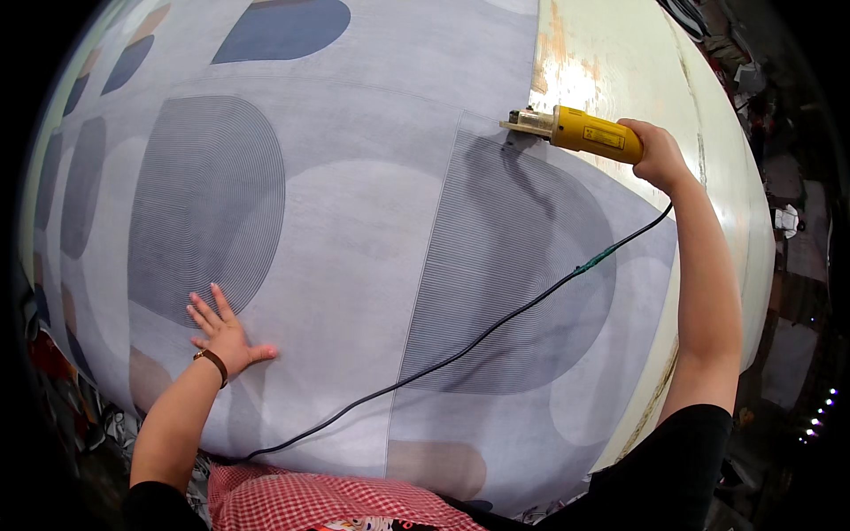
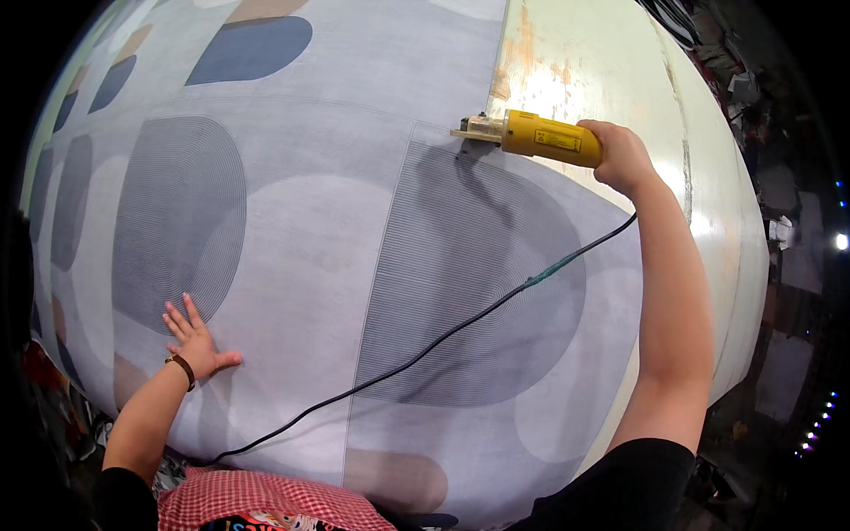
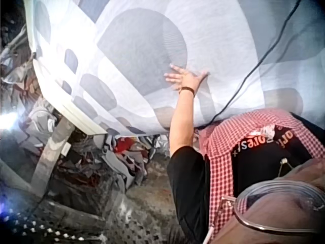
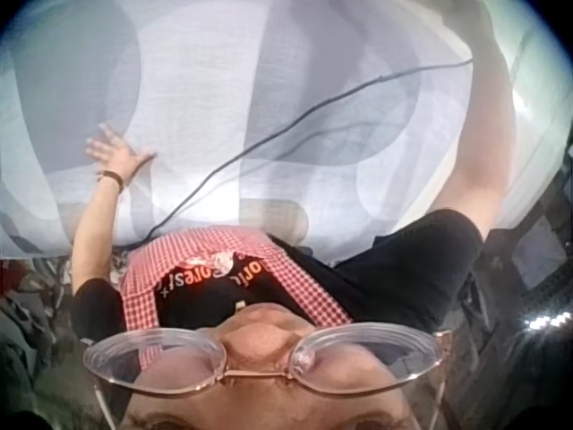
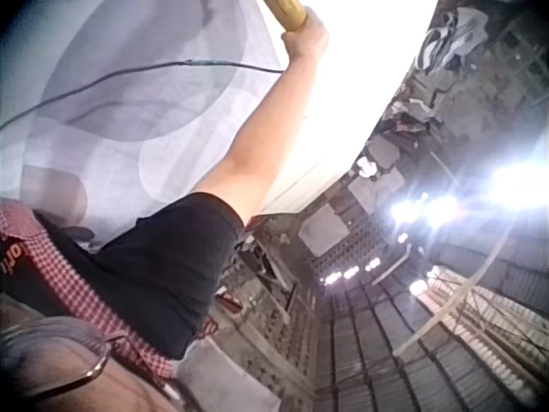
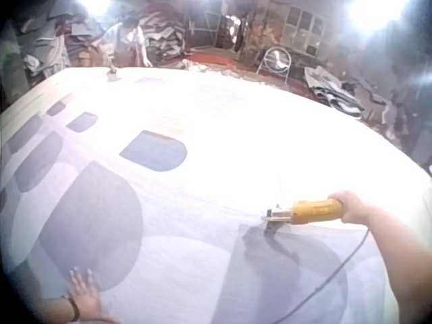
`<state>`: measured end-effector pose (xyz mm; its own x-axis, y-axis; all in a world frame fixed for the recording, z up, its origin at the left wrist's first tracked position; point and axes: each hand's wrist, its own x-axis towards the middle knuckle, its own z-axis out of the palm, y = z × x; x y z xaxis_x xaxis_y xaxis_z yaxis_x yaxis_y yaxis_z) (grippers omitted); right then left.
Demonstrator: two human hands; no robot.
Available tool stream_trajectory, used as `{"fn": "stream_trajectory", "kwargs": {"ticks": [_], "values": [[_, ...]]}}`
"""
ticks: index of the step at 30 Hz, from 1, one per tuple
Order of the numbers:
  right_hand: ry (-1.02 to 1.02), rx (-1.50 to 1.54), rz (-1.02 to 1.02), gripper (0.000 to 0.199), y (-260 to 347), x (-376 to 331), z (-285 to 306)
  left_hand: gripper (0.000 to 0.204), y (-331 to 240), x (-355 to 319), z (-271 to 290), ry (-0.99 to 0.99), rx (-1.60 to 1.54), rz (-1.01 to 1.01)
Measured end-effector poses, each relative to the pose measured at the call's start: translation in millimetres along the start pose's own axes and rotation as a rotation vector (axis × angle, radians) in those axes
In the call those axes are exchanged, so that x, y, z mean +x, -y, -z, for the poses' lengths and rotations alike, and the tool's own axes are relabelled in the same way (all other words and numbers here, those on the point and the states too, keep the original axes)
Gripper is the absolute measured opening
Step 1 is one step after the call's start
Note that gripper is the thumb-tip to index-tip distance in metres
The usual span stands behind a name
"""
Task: The person cuts patterned fabric sheets using an electric rotary cutter on a large table, then stacks the finished pieces and unrolls more material from a roll.
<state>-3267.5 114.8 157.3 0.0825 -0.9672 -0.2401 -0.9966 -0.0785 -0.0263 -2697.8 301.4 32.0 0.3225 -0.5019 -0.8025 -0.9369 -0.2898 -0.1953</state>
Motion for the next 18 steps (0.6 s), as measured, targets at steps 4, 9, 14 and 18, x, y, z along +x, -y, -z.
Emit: {"fn": "stream_trajectory", "kwargs": {"ticks": [4,9,14,18], "values": [[0.056,0.029,-0.064,0.057,0,3,-2,0.149,2,4,-3,-0.016,-0.024,-0.009],[0.036,0.092,-0.002,0.056,-1,4,-6,0.149,-3,-1,-6,-0.035,-0.003,-0.01],[-0.009,0.136,0.021,0.056,-3,1,-12,0.149,-14,-9,-3,-0.045,-0.011,-0.023],[0.026,0.273,-0.038,0.059,-7,-2,-24,0.15,-24,-14,-8,-0.055,0.01,-0.028]]}}
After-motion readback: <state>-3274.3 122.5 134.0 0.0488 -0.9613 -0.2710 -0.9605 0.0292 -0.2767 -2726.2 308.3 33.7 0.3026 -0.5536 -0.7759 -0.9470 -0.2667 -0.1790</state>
